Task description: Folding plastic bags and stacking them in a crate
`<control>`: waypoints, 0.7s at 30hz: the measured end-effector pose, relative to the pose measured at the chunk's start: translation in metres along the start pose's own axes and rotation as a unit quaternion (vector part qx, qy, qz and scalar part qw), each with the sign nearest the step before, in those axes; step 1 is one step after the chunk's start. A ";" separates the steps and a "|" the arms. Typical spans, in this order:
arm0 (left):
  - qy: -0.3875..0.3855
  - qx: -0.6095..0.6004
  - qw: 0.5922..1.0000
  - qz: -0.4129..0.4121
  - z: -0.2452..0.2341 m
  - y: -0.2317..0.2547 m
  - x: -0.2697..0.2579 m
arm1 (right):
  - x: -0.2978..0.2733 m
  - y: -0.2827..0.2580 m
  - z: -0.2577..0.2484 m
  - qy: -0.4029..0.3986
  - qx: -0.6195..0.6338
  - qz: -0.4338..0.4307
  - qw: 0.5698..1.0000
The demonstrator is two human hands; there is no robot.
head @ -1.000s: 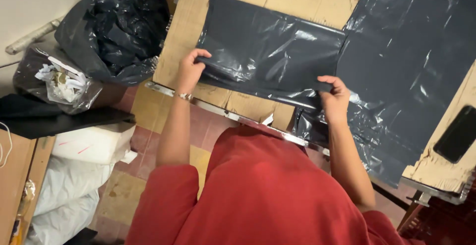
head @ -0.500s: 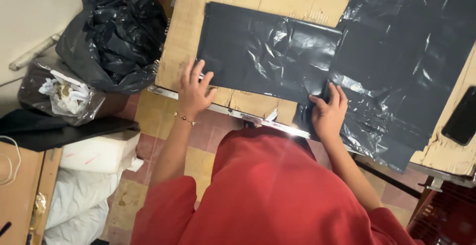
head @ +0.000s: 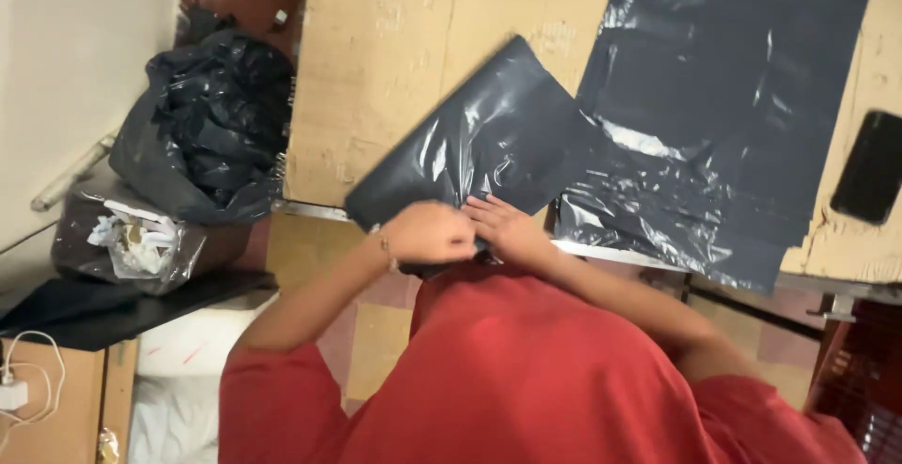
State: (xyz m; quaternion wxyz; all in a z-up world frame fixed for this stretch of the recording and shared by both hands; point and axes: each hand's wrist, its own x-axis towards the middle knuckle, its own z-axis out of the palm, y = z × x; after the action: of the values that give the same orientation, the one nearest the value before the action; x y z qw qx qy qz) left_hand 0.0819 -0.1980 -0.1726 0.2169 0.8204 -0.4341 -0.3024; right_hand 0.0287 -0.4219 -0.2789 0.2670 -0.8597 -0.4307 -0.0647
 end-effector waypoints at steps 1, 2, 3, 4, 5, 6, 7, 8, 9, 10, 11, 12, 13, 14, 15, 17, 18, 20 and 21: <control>-0.007 -0.001 1.000 0.004 -0.005 -0.018 0.017 | -0.012 0.000 -0.005 0.001 0.001 0.008 1.000; 0.053 -0.068 0.996 -0.009 -0.011 -0.037 0.037 | -0.021 0.003 -0.011 0.011 0.134 0.057 0.989; 0.112 -0.135 0.984 -0.024 -0.019 -0.056 0.056 | -0.029 0.005 -0.017 0.022 0.265 0.103 0.958; 0.111 -0.133 0.985 -0.018 -0.021 -0.088 0.067 | -0.034 0.011 -0.022 0.025 0.261 0.106 0.959; 0.050 -0.316 0.942 -0.101 -0.025 -0.119 0.079 | -0.040 0.017 -0.028 0.039 0.377 0.298 0.876; -0.014 -0.485 0.855 -0.183 -0.024 -0.148 0.089 | -0.048 0.020 -0.032 0.050 0.474 0.473 0.741; -0.016 -0.486 0.855 -0.182 0.020 -0.197 0.085 | -0.047 0.017 -0.034 0.051 0.473 0.474 0.741; 0.057 -0.159 0.978 -0.126 0.047 -0.248 0.094 | -0.041 0.019 -0.035 0.162 0.541 0.540 0.624; 0.125 0.187 0.973 -0.051 0.065 -0.299 0.117 | -0.036 0.021 -0.036 0.267 0.593 0.585 0.486; 0.119 0.187 0.974 -0.047 0.041 -0.257 0.109 | -0.039 0.027 -0.037 0.271 0.593 0.586 0.481; 0.174 -0.072 0.967 -0.169 0.017 -0.216 0.101 | -0.042 0.033 -0.037 0.296 0.634 0.581 0.416; 0.215 -0.324 0.878 -0.279 -0.006 -0.174 0.094 | -0.046 0.040 -0.038 0.319 0.670 0.573 0.349; 0.208 -0.323 0.880 -0.280 -0.006 -0.158 0.092 | -0.048 0.042 -0.030 0.323 0.669 0.574 0.343; 0.242 -0.213 0.890 -0.324 -0.009 -0.141 0.098 | -0.054 0.046 -0.025 0.322 0.675 0.576 0.330; 0.275 -0.099 0.886 -0.360 -0.012 -0.124 0.106 | -0.059 0.052 -0.021 0.322 0.681 0.577 0.316; 0.289 -0.032 0.892 -0.346 -0.010 -0.116 0.115 | -0.043 0.037 -0.059 0.287 0.662 0.597 0.351; 0.315 0.030 0.883 -0.346 -0.006 -0.112 0.114 | -0.034 0.028 -0.075 0.228 0.646 0.616 0.390; 0.329 0.034 0.889 -0.317 -0.001 -0.129 0.114 | -0.068 0.026 -0.112 0.220 0.651 0.578 0.440; 0.353 0.037 0.886 -0.298 -0.001 -0.139 0.116 | -0.083 0.027 -0.131 0.199 0.654 0.534 0.498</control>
State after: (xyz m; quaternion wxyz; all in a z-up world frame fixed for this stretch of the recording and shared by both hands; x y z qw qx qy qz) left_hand 0.2141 -0.2219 -0.2938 0.2254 0.9710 -0.0751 -0.0274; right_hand 0.0129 -0.5611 -0.2068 0.8153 -0.4707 0.2549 0.2208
